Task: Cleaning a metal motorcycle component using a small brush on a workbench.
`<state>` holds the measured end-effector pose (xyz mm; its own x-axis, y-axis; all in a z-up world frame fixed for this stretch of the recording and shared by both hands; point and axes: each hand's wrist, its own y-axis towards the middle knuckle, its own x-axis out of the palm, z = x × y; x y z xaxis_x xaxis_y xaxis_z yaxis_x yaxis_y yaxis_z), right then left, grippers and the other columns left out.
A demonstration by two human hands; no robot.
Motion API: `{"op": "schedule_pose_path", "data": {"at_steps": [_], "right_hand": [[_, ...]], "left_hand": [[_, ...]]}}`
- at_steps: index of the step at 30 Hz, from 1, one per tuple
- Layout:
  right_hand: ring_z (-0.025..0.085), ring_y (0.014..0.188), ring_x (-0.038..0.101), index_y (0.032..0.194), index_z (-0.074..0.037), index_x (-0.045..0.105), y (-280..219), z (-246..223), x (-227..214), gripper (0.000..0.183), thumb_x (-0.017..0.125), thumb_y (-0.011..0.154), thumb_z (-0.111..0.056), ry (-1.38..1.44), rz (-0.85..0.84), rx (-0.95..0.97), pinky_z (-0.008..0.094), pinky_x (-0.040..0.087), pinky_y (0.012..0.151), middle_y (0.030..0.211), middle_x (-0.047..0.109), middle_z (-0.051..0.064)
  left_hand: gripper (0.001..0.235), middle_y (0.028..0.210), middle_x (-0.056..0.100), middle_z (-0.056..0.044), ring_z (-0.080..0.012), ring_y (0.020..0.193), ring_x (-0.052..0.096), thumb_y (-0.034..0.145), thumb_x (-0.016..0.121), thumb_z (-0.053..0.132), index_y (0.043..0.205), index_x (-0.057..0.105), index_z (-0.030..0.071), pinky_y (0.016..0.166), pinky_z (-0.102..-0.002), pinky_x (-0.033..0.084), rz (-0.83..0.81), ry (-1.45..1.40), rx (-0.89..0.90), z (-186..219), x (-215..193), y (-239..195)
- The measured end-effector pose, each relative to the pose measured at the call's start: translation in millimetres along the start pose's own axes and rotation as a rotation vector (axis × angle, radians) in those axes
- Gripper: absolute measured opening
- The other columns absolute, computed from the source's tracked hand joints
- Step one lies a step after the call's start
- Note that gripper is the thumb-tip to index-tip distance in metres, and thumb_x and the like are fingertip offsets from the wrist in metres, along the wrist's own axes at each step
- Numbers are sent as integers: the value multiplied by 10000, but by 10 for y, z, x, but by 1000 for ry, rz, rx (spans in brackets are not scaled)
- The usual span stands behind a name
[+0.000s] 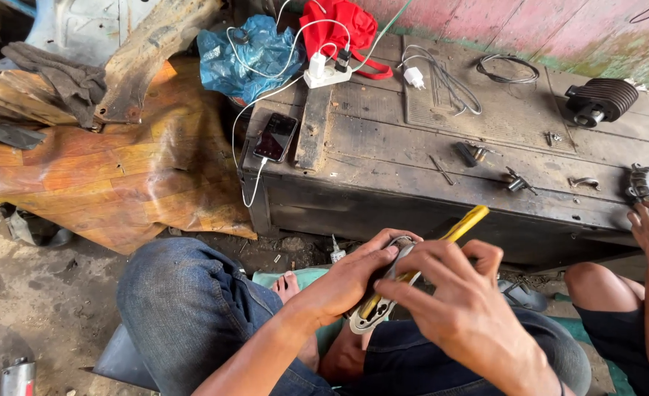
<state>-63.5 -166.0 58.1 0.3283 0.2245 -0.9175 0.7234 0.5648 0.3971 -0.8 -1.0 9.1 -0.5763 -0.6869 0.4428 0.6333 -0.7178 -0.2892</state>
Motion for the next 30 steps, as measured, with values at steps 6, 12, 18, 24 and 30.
{"op": "schedule_pose_path", "data": {"at_steps": [6, 12, 18, 24, 30], "right_hand": [[195, 1022, 567, 1035, -333, 723, 30, 82, -61, 361, 660, 829, -44, -77, 19, 132, 449, 236, 872, 1006, 635, -107], [235, 1029, 560, 1098, -309, 720, -7, 211, -35, 387, 646, 890, 9, -109, 64, 143, 455, 261, 887, 1066, 633, -63], [198, 1081, 568, 1082, -307, 703, -9, 51, -6, 351, 754, 808, -93, 35, -9, 10, 464, 238, 872, 1086, 642, -98], [209, 1044, 569, 1037, -298, 732, 3, 78, -37, 270, 691, 867, -93, -42, 18, 71, 450, 242, 878, 1007, 626, -89], [229, 1045, 584, 1083, -309, 702, -8, 177, -65, 341, 661, 907, -19, -135, 68, 134, 472, 251, 872, 1070, 641, -83]], "left_hand": [[322, 1047, 660, -94, -123, 916, 603, 1066, 463, 322, 1328, 599, 193, 771, -221, 460, -12, -161, -49, -126, -68, 71], [384, 1089, 667, -106, -174, 993, 619, 1026, 461, 391, 1337, 592, 208, 849, -262, 427, -2, -44, -66, 51, -35, -27], [432, 1260, 671, -24, -86, 1162, 566, 1001, 422, 395, 1358, 589, 218, 974, -203, 386, 11, 119, -37, 74, 16, -45], [346, 1197, 645, -25, -92, 1108, 573, 1037, 461, 306, 1315, 611, 165, 938, -191, 398, -21, -74, 53, -167, -79, 95], [378, 1032, 642, -92, -153, 945, 576, 1045, 441, 399, 1338, 597, 219, 827, -247, 394, -15, -16, -57, 37, -40, -45]]}}
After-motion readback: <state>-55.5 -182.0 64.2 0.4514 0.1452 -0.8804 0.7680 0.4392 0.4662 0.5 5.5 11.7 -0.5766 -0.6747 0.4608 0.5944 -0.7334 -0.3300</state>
